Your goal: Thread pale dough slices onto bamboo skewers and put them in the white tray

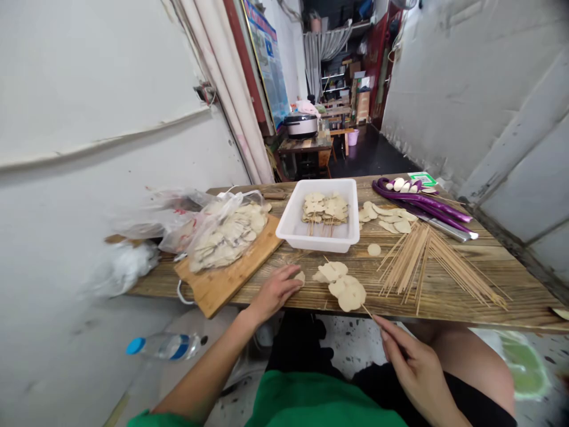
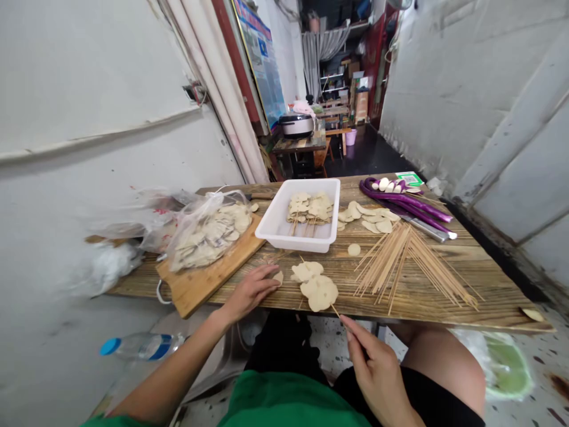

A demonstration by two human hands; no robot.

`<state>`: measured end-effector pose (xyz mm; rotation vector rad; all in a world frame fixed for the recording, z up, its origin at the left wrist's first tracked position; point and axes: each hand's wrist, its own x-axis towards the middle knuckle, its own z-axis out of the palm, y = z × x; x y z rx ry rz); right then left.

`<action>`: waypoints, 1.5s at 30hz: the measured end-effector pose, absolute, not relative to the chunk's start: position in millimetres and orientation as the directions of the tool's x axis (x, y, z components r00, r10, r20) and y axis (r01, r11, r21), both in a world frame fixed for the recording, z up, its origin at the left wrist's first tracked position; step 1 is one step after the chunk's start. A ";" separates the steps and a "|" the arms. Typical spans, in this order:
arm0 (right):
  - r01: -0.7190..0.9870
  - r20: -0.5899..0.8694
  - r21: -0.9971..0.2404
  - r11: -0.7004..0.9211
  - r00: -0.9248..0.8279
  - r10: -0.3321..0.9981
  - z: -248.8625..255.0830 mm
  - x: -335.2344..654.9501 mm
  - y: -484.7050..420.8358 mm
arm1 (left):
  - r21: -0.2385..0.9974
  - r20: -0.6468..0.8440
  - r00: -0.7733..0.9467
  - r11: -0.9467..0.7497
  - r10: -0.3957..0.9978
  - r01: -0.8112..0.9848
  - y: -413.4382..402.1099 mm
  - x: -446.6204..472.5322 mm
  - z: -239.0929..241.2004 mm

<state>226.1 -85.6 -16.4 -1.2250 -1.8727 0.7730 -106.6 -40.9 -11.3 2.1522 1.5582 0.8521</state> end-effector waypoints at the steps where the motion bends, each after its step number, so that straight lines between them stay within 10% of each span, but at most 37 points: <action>1: 0.478 0.269 -0.796 0.372 -0.272 0.924 -15.8 223.4 -86.4 | 0.544 0.239 0.271 -0.360 0.932 0.758 -47.7 -110.8 -13.5; 13: 0.485 0.294 -0.614 0.623 -0.592 0.751 -3.7 213.7 -86.8 | 0.428 0.294 -0.356 0.210 0.887 0.879 -78.8 -72.9 -21.5; 25: 0.492 0.299 -0.541 0.683 -0.646 0.702 -5.1 222.6 -78.9 | 0.673 0.082 -0.354 0.210 0.932 0.709 -58.5 -70.5 -11.9; 33: 0.505 0.256 -0.523 0.687 -0.675 0.691 -6.7 223.9 -76.7 | 0.469 0.083 -0.371 0.292 0.925 0.834 -56.8 -71.7 -4.0; 45: 0.517 0.256 -0.452 0.728 -0.706 0.660 5.9 222.9 -68.3 | 0.617 -0.123 -0.416 0.398 0.901 0.680 -47.8 -77.4 0.6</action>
